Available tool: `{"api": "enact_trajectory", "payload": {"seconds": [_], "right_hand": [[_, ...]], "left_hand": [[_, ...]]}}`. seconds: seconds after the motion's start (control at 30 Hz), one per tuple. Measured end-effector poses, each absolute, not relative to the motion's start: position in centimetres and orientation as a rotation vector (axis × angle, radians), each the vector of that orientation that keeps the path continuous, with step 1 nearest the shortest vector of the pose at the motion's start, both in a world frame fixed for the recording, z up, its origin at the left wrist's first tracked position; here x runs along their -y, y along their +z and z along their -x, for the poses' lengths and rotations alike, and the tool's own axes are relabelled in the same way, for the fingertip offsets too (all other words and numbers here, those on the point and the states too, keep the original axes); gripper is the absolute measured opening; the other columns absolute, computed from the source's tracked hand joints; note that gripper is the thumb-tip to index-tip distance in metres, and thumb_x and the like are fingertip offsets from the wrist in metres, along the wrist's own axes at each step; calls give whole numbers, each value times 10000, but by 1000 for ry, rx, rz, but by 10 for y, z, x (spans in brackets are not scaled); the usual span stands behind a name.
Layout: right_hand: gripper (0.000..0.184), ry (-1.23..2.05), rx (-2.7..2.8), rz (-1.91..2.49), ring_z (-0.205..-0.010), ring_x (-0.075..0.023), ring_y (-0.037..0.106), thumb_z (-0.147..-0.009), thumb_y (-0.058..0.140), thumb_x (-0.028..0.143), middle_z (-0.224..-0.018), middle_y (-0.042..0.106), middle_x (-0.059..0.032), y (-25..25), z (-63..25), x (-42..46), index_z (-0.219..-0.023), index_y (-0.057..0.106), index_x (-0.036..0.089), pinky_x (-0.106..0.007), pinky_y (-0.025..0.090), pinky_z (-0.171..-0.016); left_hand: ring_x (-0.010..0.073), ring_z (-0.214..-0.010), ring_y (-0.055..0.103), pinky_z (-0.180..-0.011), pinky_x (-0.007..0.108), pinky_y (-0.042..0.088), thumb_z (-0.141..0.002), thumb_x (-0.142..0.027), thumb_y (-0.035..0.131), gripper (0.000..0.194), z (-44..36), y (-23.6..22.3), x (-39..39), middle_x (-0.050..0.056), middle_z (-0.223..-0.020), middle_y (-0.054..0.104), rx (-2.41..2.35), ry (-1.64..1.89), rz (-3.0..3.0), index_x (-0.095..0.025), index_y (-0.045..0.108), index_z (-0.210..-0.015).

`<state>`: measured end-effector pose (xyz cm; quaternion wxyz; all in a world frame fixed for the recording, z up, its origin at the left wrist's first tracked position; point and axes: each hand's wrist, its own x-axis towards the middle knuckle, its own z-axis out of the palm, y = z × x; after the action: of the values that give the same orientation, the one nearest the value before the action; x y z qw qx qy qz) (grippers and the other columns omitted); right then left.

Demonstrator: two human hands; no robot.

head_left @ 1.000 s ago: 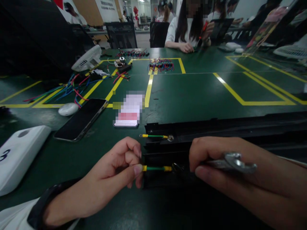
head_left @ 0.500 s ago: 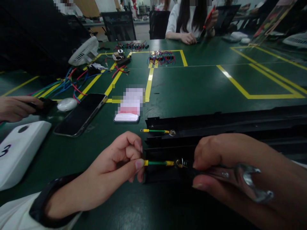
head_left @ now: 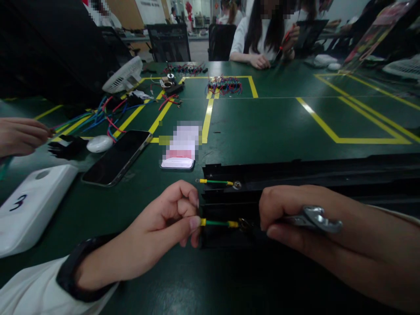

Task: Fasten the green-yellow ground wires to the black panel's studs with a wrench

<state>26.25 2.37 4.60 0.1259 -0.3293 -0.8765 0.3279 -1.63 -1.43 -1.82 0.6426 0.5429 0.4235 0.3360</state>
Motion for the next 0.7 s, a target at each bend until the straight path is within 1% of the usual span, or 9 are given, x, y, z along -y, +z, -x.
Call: {"api": "enact_trajectory", "payload": {"seconds": [0.07, 0.13, 0.2, 0.27, 0.37, 0.47, 0.6, 0.7], "right_hand": [[160, 1006, 2489, 974, -605, -134, 610, -959, 530, 191, -732, 667, 62, 50, -264, -24, -840, 609, 263, -254, 484, -536], [135, 1009, 2368, 1016, -568, -120, 584, -989, 540, 258, -705, 633, 71, 52, -268, -22, -871, 599, 284, -227, 477, -505], [87, 949, 2272, 1057, -589, -132, 598, -1000, 548, 324, -745, 647, 60, 51, -273, -18, -926, 593, 311, -216, 463, -461], [47, 882, 2266, 1048, -651, -160, 645, -991, 554, 320, -808, 686, 39, 48, -279, -13, -956, 586, 321, -225, 466, -448], [37, 812, 2324, 1018, -680, -164, 680, -965, 595, 281, -840, 712, 35, 41, -283, -7, -968, 580, 314, -245, 507, -511], [75, 758, 2336, 1011, -680, -151, 685, -945, 650, 324, -859, 721, 34, 36, -281, -3, -992, 598, 299, -257, 540, -582], [122, 692, 2329, 1059, -642, -157, 678, -915, 685, 377, -775, 717, 39, 40, -274, 1, -905, 631, 268, -265, 526, -573], [109, 689, 2370, 1066, -603, -151, 653, -912, 690, 339, -724, 710, 48, 44, -269, 1, -858, 643, 256, -262, 492, -552]], "left_hand": [[81, -628, 600, -567, 161, 448, -1010, -185, 562, 98, 16, -18, 15, -63, -712, 671, -962, 768, -1226, -235, 488, -1050], [82, -634, 602, -571, 165, 450, -1011, -190, 563, 100, 17, -17, 16, -60, -720, 669, -957, 765, -1225, -235, 490, -1063], [83, -637, 602, -574, 169, 449, -1010, -192, 567, 108, 17, -17, 16, -55, -729, 674, -955, 764, -1225, -233, 489, -1072], [81, -630, 595, -572, 171, 445, -1009, -197, 568, 106, 17, -15, 15, -53, -728, 675, -951, 768, -1223, -230, 487, -1069], [81, -621, 582, -570, 175, 439, -1008, -202, 565, 95, 17, -13, 15, -52, -715, 671, -947, 764, -1235, -225, 481, -1048], [84, -621, 572, -561, 176, 431, -1006, -199, 561, 95, 16, -11, 15, -48, -715, 672, -947, 759, -1256, -223, 475, -1038], [82, -613, 563, -553, 175, 421, -1010, -211, 557, 94, 17, -12, 18, -55, -712, 656, -942, 770, -1269, -228, 472, -1045], [83, -609, 560, -555, 178, 419, -1011, -227, 559, 92, 17, -12, 18, -57, -710, 649, -943, 772, -1275, -228, 477, -1052]]}}
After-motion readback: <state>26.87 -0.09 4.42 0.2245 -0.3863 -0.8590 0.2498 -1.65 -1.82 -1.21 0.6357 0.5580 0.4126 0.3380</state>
